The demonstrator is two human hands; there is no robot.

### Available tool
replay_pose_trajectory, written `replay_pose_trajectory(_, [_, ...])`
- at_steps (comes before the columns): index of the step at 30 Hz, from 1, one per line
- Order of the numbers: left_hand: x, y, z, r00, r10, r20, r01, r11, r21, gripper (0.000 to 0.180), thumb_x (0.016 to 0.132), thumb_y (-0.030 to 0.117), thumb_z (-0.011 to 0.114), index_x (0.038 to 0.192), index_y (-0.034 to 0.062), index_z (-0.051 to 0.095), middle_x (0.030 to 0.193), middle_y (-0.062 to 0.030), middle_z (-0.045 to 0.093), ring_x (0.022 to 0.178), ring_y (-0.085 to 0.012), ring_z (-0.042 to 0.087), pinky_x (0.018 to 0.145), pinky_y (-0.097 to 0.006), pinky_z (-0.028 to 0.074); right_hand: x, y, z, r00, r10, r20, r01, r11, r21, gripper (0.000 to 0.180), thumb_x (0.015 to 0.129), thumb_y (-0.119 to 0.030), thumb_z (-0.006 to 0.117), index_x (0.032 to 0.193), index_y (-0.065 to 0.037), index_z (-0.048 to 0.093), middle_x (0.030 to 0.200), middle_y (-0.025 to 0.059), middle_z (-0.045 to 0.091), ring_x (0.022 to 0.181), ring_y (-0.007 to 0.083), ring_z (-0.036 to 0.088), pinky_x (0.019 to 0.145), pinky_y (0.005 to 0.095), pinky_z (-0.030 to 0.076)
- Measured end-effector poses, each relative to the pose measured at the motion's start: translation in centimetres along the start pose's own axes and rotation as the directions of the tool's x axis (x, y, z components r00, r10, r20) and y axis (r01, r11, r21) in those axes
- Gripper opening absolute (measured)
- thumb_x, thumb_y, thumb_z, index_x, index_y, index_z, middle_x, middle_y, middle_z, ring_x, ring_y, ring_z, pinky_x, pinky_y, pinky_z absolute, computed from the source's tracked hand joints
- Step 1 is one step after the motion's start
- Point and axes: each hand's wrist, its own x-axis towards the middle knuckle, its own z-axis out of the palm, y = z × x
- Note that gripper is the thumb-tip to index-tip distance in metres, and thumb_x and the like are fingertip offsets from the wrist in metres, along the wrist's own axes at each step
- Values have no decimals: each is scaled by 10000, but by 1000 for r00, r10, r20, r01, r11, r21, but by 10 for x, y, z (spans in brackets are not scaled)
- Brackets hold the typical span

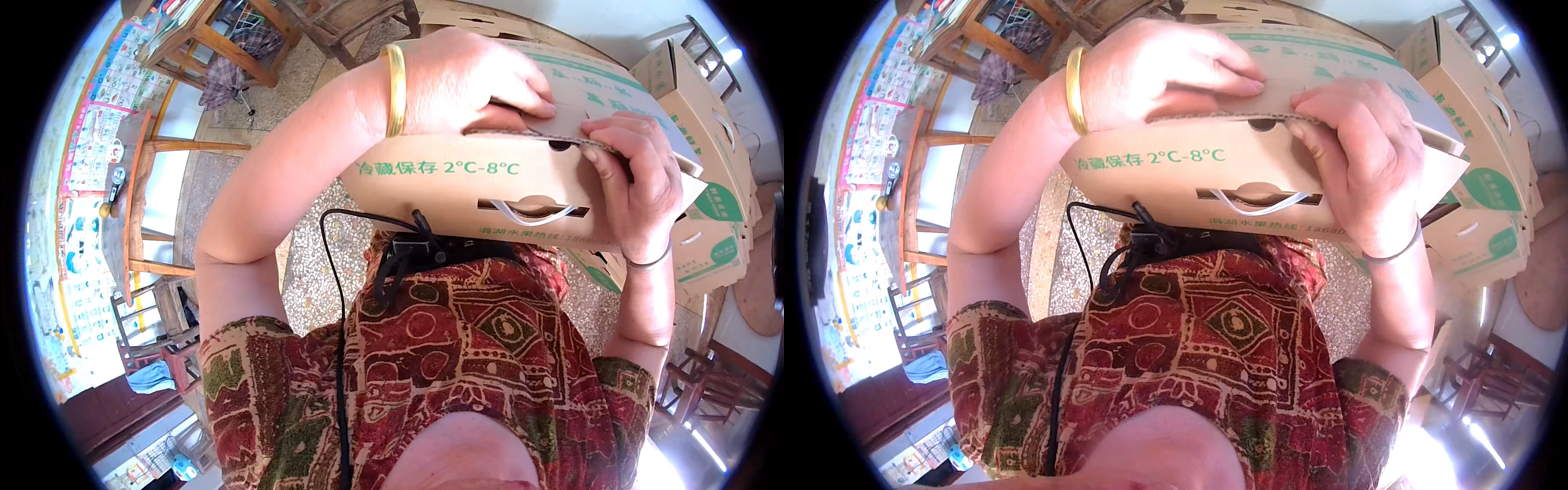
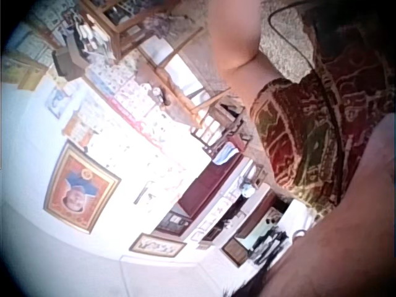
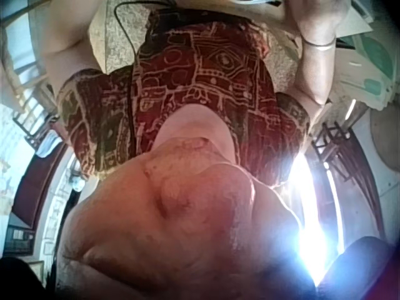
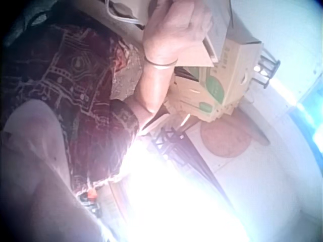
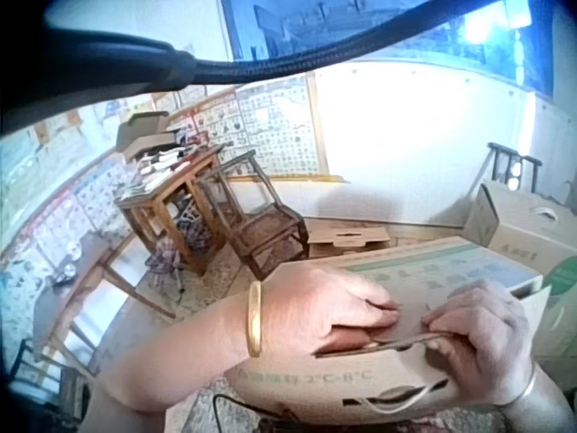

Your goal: The person sits on the floor and assembles flat-packed cardboard boxes by hand. They fold the side flaps, interlock the tabs, and secure the structure, repeating the process for multiple boxes.

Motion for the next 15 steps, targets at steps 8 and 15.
replay_pose_trajectory(8, [2,-7,-7,992,104,-70,-111,987,-112,274,774,143,618,1024,36,582,940,-117,618,849,-210,592,747,-303,473,11,4,0,984,159,80,-163,985,48,178,682,-38,680,832,-46,584,798,82,597,759,263,568,675,328,454])
replay_pose_trajectory(15, [-8,-29,-11,994,-9,110,60,882,-467,256,861,73,492,1072,-42,583,1142,-149,580,1053,-217,553,913,-316,417,12,13,2,957,261,128,-282,939,197,180,712,-72,680,859,-21,590,779,108,572,737,253,562,670,316,448])
